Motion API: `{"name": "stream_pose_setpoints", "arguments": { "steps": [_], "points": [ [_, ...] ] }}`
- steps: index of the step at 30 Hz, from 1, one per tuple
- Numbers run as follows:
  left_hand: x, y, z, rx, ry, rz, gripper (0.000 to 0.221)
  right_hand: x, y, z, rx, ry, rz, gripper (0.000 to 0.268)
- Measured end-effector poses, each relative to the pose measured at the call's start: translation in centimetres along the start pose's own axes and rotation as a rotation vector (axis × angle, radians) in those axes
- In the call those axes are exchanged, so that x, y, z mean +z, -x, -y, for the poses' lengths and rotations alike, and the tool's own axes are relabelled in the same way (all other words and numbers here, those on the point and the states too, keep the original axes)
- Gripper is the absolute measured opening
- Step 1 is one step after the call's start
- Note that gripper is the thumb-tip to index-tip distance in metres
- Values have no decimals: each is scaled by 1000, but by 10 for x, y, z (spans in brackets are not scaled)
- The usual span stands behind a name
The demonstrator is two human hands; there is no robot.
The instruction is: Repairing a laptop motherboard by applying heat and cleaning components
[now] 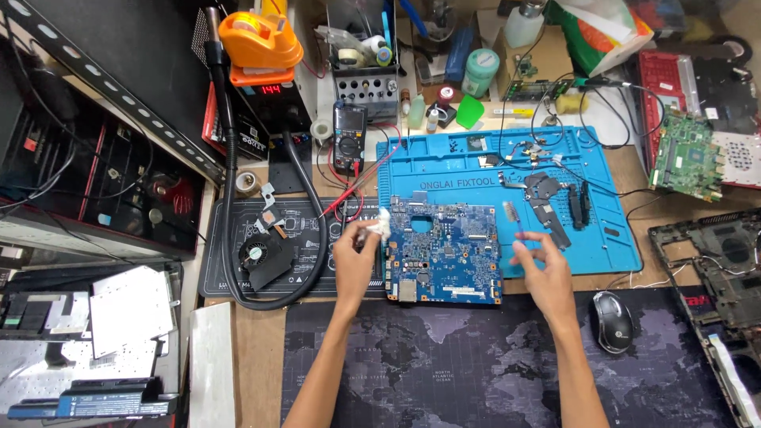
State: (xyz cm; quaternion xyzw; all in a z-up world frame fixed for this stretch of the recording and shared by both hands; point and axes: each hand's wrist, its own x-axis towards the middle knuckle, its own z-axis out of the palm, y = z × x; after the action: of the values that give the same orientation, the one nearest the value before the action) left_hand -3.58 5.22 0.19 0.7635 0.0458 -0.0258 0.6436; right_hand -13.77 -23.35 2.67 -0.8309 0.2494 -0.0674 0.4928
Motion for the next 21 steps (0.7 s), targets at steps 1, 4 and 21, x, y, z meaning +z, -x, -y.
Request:
{"name": "stream_pose_setpoints", "arguments": {
  "steps": [1, 4, 21],
  "points": [
    [0, -3, -7, -4, -1, 2, 21, -1, -2, -1, 4, 1, 1, 20],
    [-1, -12, -13, 124, -126, -50, 23, -4, -5, -5, -14, -53, -59, 24],
    [12, -46, 37, 615, -696, -147, 28, -3, -36, 107, -463, -497, -260, 63]
  ]
}}
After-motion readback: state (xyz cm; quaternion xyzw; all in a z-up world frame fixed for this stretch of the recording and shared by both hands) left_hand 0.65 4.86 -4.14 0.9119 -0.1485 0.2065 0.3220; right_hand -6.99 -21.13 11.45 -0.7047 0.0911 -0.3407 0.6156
